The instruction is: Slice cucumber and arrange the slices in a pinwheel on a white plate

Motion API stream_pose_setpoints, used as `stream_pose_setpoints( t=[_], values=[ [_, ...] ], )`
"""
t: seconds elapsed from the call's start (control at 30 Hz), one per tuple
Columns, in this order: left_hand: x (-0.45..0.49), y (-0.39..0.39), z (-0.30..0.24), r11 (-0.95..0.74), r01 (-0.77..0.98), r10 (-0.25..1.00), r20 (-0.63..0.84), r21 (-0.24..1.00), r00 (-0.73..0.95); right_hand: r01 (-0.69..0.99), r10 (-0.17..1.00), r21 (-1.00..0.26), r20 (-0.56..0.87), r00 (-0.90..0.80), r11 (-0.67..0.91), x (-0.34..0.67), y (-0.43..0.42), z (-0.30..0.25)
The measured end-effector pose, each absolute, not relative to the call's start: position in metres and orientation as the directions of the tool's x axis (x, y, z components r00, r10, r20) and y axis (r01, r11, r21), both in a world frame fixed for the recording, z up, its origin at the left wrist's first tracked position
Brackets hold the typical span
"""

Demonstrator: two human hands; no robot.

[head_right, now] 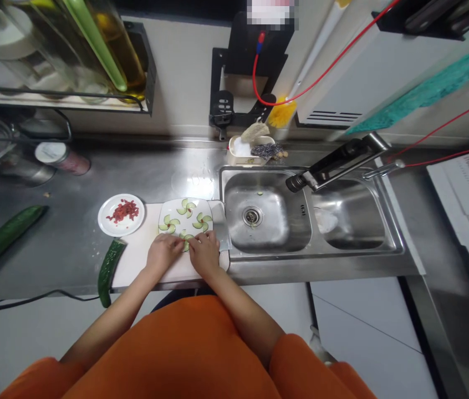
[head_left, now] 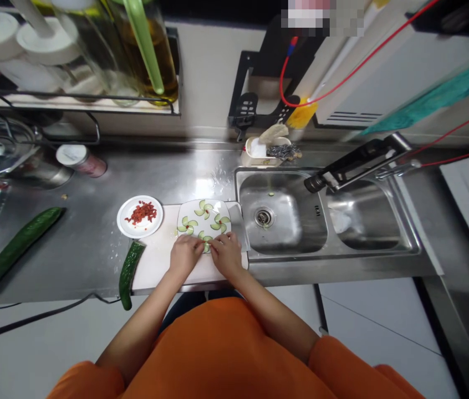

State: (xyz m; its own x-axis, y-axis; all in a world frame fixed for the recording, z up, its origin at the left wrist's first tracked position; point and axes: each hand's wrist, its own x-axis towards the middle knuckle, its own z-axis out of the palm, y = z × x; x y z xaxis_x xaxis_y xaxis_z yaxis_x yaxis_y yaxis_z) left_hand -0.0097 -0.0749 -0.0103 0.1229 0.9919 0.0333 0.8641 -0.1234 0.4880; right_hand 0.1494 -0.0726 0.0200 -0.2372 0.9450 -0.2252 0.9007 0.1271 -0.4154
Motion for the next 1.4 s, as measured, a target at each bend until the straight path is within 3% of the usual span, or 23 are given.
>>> stream_pose_setpoints(
  t=[0.63,1.4],
  values=[
    [-0.006,-0.076,-0.011,-0.095,0.899,0.995,0.0,0.428,0.104,0.912,0.904,-0.379,-0.318,-0.285,0.155,0.143,-0.073,0.017],
    [-0.012,-0.081,-0.024,-0.151,0.841,0.988,0.064,0.52,0.138,0.912,0.904,-0.385,-0.325,-0.279,0.143,0.145,-0.072,0.011]
  ],
)
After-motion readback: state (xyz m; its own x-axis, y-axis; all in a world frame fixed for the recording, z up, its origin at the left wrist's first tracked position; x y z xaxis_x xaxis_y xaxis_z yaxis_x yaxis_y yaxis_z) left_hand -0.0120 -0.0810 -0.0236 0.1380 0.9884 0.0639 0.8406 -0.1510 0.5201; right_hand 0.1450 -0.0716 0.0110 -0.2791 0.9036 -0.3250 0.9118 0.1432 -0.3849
